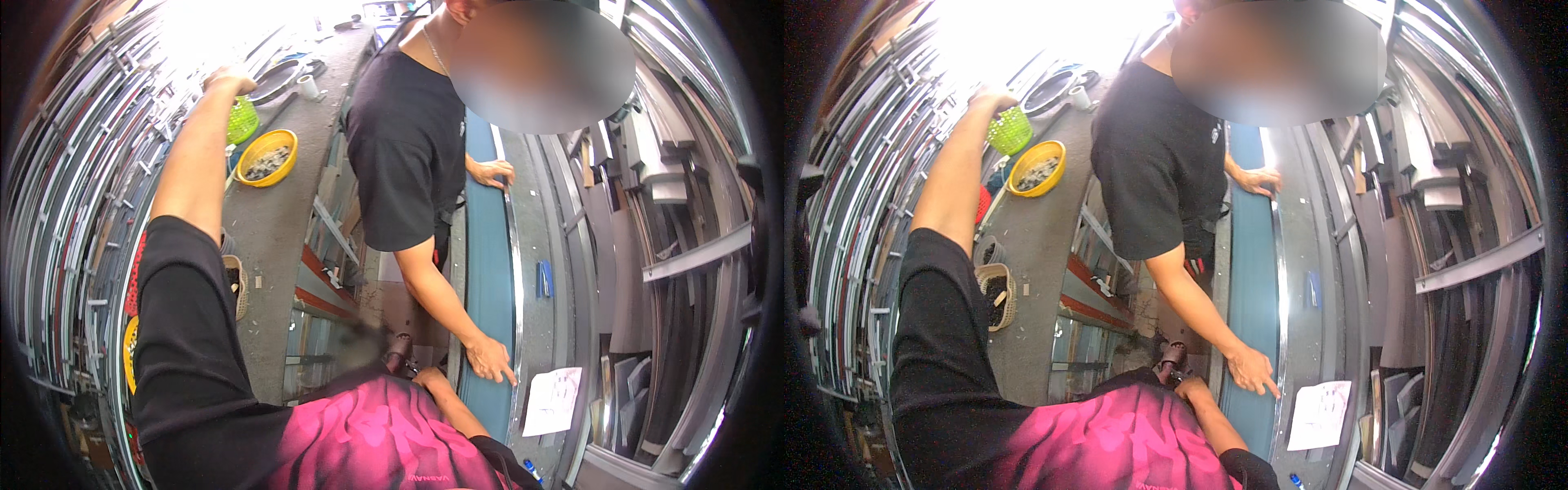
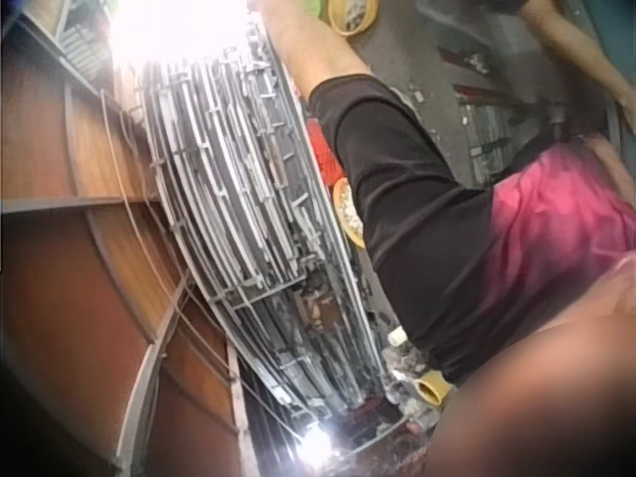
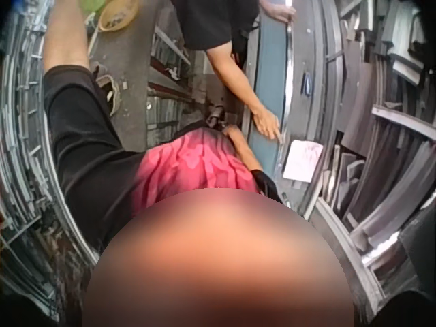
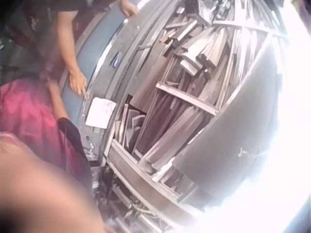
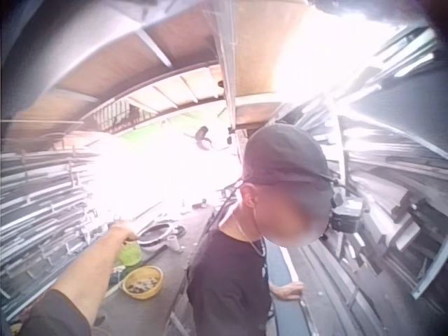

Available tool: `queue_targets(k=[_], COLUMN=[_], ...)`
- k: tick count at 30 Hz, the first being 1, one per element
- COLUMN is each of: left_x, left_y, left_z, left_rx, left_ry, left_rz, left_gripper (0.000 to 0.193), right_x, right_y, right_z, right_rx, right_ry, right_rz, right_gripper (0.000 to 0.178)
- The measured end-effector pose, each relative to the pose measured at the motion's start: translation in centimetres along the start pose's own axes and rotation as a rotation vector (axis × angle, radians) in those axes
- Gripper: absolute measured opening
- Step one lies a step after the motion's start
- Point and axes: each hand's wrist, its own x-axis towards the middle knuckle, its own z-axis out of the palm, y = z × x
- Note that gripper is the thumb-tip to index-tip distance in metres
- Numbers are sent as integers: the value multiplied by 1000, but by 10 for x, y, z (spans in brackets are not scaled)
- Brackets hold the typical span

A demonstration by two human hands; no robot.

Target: The person uses a handheld rivet gun to fasten a long metal strip along the edge of a large teal panel on a workbench. They repeatedly position the strip, align the rivet gun, and fire fasteners along the length of the panel. A coworker is visible nearby handling other materials.

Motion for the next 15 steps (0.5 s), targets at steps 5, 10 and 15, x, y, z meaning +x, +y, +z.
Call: queue_targets(k=[5,10,15], left_x=[124,-48,-416], left_y=[-79,2,99], left_z=[29,30,89], left_rx=[-434,-1349,-1841], left_ry=[491,1147,413], left_rz=[142,513,1629], left_gripper=[29,26,27], right_x=[-13,-48,-80], right_y=[-27,-56,-65], right_z=[-14,-48,-67], right_rx=[108,521,822], right_ry=[18,299,289], right_rz=[64,233,309], right_gripper=[43,62,80])
